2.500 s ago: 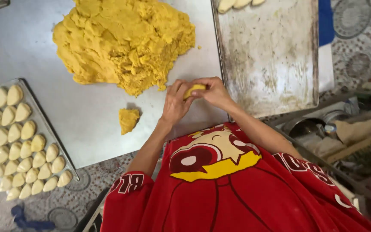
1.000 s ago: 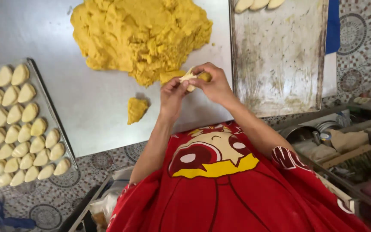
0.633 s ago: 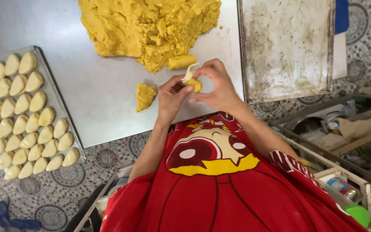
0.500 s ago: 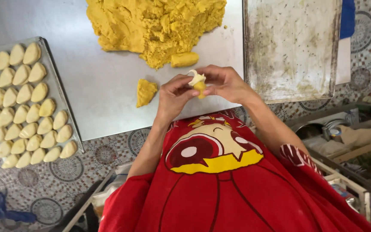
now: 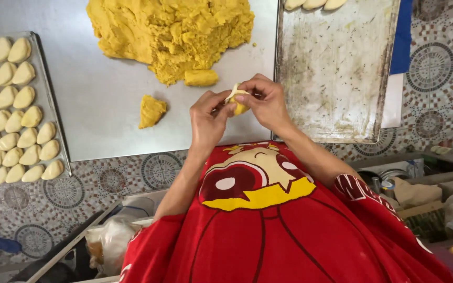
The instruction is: Shaping yellow dough into small oval pieces and arranging them on a baking tray
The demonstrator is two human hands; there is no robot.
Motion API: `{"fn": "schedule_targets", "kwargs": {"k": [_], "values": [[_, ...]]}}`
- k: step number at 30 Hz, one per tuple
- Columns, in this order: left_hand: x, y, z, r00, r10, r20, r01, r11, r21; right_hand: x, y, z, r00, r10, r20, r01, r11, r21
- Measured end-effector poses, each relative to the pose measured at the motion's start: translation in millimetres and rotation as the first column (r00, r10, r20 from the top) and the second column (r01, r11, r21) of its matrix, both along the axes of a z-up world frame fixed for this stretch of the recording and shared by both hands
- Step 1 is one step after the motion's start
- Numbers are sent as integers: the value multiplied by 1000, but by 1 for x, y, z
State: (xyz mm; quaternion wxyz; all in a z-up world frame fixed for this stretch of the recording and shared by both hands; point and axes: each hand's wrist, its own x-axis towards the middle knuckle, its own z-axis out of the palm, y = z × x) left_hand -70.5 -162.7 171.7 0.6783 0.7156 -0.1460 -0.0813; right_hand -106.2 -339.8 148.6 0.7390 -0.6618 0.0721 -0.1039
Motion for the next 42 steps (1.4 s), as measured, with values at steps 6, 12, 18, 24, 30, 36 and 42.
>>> {"fn": "schedule_targets", "kwargs": {"k": [6,12,18,24,30,36,42], "values": [[21,-4,19,1000,-27,9,27,999,-17,-1,9,18,994,-33,100,43,994,-99],[29,34,-48,873,-310,-375,199,931,-306,19,27,-10,987,147,-70,-136,981,136],[38,89,-34,824,-92,-559,-33,977,-210,162,-2,14,997,-52,49,71,738,-671],[34,112,-30,836,49,-547,-287,888,-359,264,-21,-23,995,96,-39,-49,105,-993],[62,95,-3,868,152,-473,-313,907,-282,218,14,29,851,405,335,71,542,-837],[101,63,12,972,43,-230,-92,974,-206,140,60,65,876,426,226,-236,787,-570],[105,49,13,982,84,-170,-116,975,-190,138,59,53,911,372,176,-194,767,-611]]}}
